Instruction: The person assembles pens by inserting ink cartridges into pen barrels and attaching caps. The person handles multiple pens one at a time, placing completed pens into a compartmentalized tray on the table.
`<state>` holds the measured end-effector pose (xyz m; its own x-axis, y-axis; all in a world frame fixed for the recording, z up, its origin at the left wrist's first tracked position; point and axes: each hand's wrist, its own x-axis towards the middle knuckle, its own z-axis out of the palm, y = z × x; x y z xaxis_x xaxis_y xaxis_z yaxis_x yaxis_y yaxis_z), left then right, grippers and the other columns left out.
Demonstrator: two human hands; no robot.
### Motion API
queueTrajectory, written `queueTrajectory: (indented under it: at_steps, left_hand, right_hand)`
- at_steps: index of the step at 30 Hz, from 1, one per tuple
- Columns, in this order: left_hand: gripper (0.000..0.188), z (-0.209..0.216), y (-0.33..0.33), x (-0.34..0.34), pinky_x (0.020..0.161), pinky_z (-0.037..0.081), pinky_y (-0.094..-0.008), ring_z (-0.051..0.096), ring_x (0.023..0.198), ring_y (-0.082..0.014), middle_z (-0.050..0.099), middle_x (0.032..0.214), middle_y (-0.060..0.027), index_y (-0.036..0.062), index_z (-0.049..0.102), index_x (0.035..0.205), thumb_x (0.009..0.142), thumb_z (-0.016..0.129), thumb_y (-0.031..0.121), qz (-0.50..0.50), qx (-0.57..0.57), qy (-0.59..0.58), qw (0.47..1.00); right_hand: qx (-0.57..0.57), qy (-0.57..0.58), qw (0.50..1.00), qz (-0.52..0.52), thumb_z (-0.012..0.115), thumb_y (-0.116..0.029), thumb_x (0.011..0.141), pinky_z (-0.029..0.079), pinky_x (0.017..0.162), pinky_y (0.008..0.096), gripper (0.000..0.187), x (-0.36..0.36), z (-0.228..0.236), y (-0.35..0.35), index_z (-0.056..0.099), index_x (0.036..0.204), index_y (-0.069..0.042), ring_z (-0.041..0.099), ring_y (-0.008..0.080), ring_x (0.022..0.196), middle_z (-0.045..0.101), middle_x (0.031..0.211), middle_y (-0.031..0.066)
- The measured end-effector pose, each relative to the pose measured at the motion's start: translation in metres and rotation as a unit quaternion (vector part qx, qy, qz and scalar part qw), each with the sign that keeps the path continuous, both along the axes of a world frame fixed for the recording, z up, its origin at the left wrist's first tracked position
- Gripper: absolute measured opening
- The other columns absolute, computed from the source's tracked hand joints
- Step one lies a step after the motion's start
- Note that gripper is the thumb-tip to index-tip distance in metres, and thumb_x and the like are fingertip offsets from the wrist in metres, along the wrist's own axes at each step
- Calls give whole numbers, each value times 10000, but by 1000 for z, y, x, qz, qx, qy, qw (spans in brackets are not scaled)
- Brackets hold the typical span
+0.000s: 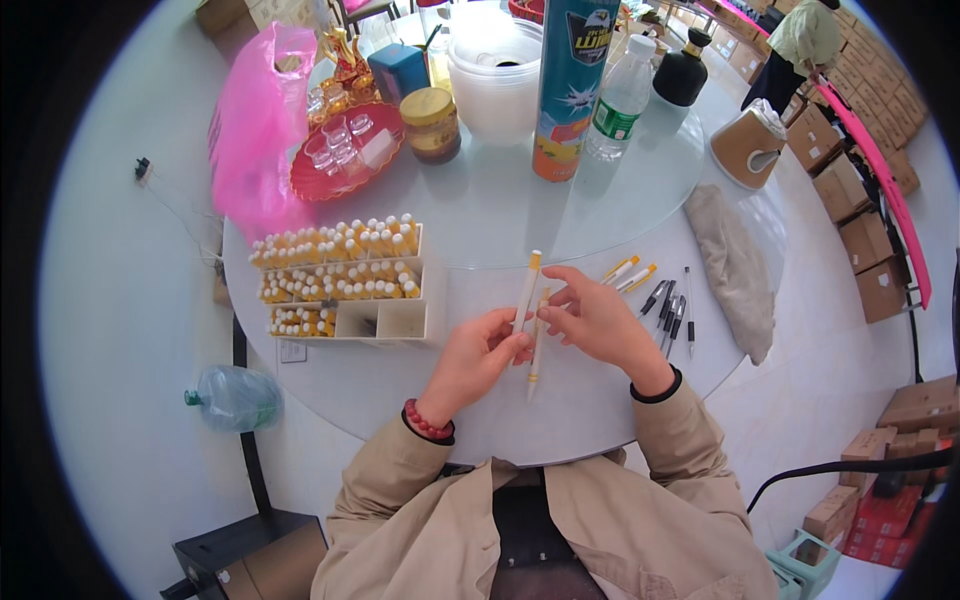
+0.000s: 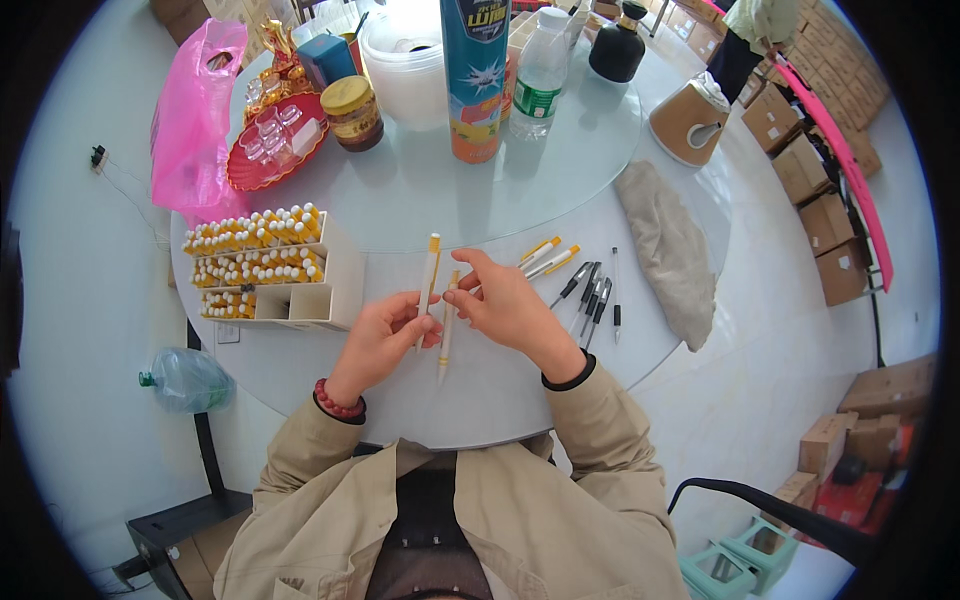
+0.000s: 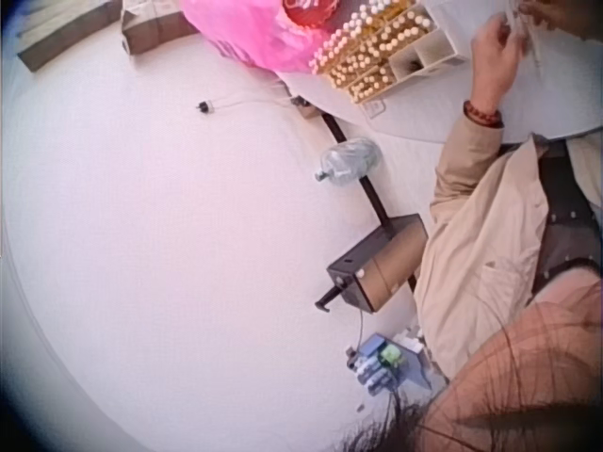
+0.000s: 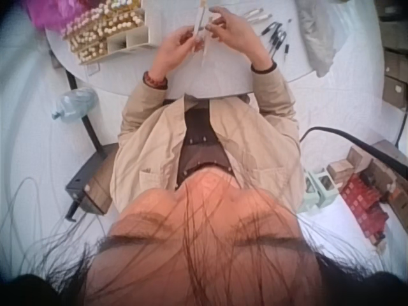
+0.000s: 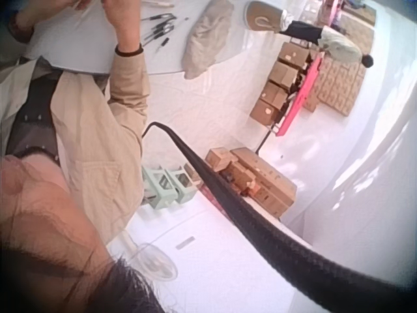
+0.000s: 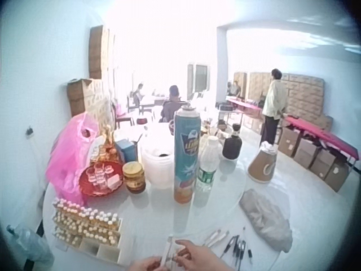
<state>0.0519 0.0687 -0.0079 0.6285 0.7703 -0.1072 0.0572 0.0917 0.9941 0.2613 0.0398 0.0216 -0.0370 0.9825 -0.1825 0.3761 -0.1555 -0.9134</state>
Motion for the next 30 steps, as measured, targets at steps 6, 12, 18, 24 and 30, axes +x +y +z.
queueTrajectory:
  at_steps: [6,12,18,24,30]
  left_hand:
    - [316,3,-5,2,751,529,-250,649,812,-106,703,945,-64,-14,587,1295,987,608,54,-2,-11,23,1000]
    - [379,9,-9,3,699,542,-258,660,786,-101,695,899,-56,15,588,1298,939,692,77,24,100,45,994]
    - [174,4,-9,4,666,534,-239,656,763,-81,693,834,-34,-2,628,1091,946,686,72,110,73,-23,991]
    - [103,5,-10,4,630,520,-241,644,714,-77,675,791,-30,-14,622,1022,988,622,83,109,109,-13,988]
    - [149,13,-7,1,548,424,-239,519,590,-62,551,663,7,0,608,973,1026,564,132,79,111,36,990]
  right_hand:
    - [215,11,974,-69,672,-201,970,523,636,279,279,-1,-2,4,636,1149,9,657,151,712,692,888,83]
    - [129,168,973,-94,640,-249,1004,445,544,207,222,1,5,1,621,998,-27,563,39,628,621,774,-13]
    - [140,254,945,-148,633,-253,1007,388,470,198,228,8,11,3,581,951,-38,510,34,552,577,716,-19]
    - [105,245,960,-83,699,-219,963,401,484,194,211,0,7,-1,573,940,-52,522,35,560,586,737,-19]
    - [130,235,960,-76,693,-184,964,433,495,205,185,-2,3,-2,557,949,-59,549,59,579,587,739,-2]
